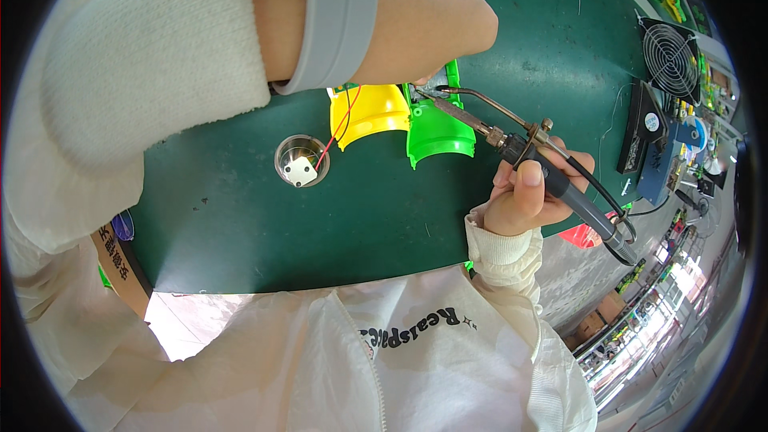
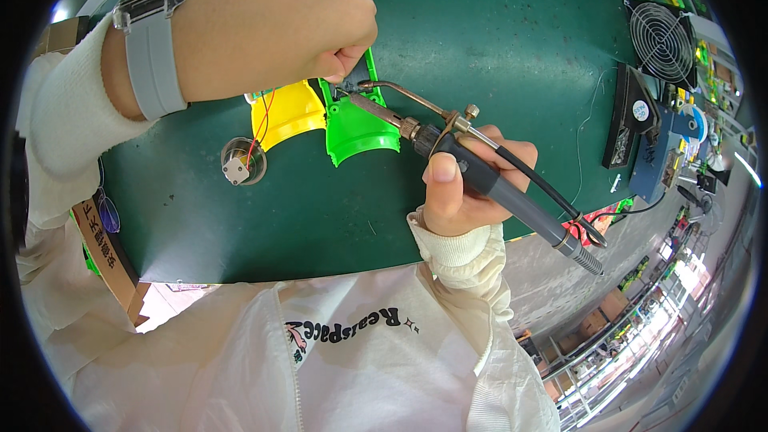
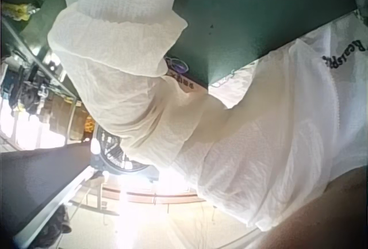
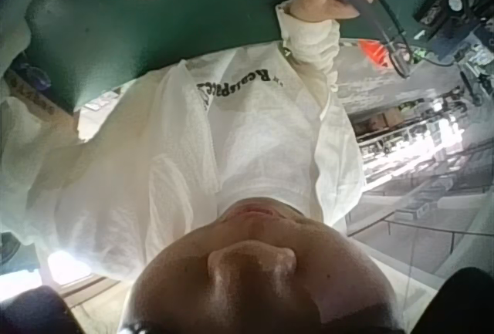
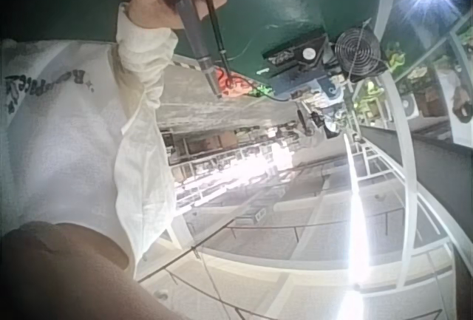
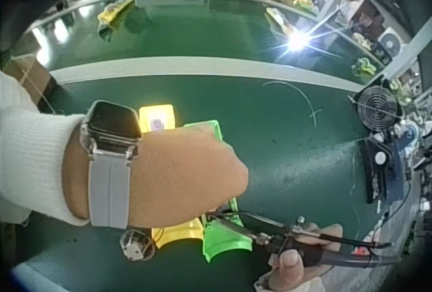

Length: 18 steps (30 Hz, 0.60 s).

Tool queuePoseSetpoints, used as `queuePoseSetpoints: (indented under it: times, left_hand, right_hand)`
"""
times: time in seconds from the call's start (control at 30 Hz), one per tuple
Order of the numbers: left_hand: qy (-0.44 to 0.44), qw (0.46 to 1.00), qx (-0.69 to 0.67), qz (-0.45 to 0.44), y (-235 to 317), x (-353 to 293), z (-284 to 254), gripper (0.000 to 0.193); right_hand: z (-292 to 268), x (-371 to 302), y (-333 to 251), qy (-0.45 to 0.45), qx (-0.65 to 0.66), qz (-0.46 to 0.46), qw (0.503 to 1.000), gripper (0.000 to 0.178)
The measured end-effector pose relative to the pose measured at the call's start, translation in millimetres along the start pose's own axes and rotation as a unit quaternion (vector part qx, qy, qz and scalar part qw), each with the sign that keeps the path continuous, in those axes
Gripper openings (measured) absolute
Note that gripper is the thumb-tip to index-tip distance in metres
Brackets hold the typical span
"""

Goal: The recorder uses a soldering iron to connect wires and components inside yellow and green plastic flashlight housings on a factory assembly line.

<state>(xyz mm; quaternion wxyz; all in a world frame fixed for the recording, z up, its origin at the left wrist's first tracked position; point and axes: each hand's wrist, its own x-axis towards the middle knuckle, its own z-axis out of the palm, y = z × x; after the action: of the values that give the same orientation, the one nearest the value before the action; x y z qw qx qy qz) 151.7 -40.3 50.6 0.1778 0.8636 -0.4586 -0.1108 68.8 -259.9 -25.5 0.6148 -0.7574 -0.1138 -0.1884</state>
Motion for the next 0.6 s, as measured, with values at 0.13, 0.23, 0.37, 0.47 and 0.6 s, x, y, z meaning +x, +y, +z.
queuePoseSetpoints:
  times: [0.13,0.23,0.37,0.47,0.6]
  left_hand:
    - [-0.01,1.0,0.021,-0.014,-1.0,1.4,6.6,0.009]
    - [0.048,0.999,0.006,0.004,-2.5,-2.2,12.6,0.009]
    - [0.059,0.998,-0.008,-0.009,4.3,-4.1,7.9,0.009]
    - [0.071,0.997,-0.022,0.004,-3.3,-1.5,17.8,0.008]
    - [0.09,0.996,-0.003,-0.003,-4.8,-0.6,25.6,0.007]
  right_hand:
    - [0.6,-0.5,0.0,-0.004,0.011,-0.008,1.0,0.032]
    - [1.9,-2.5,-5.7,0.01,0.037,0.05,0.998,0.043]
    - [-0.8,-2.2,-3.4,0.005,0.025,0.037,0.999,0.042]
    - [0.1,-1.5,-2.1,0.011,0.022,0.029,0.999,0.042]
    - [1.7,-2.2,-7.5,0.012,0.039,0.063,0.997,0.044]
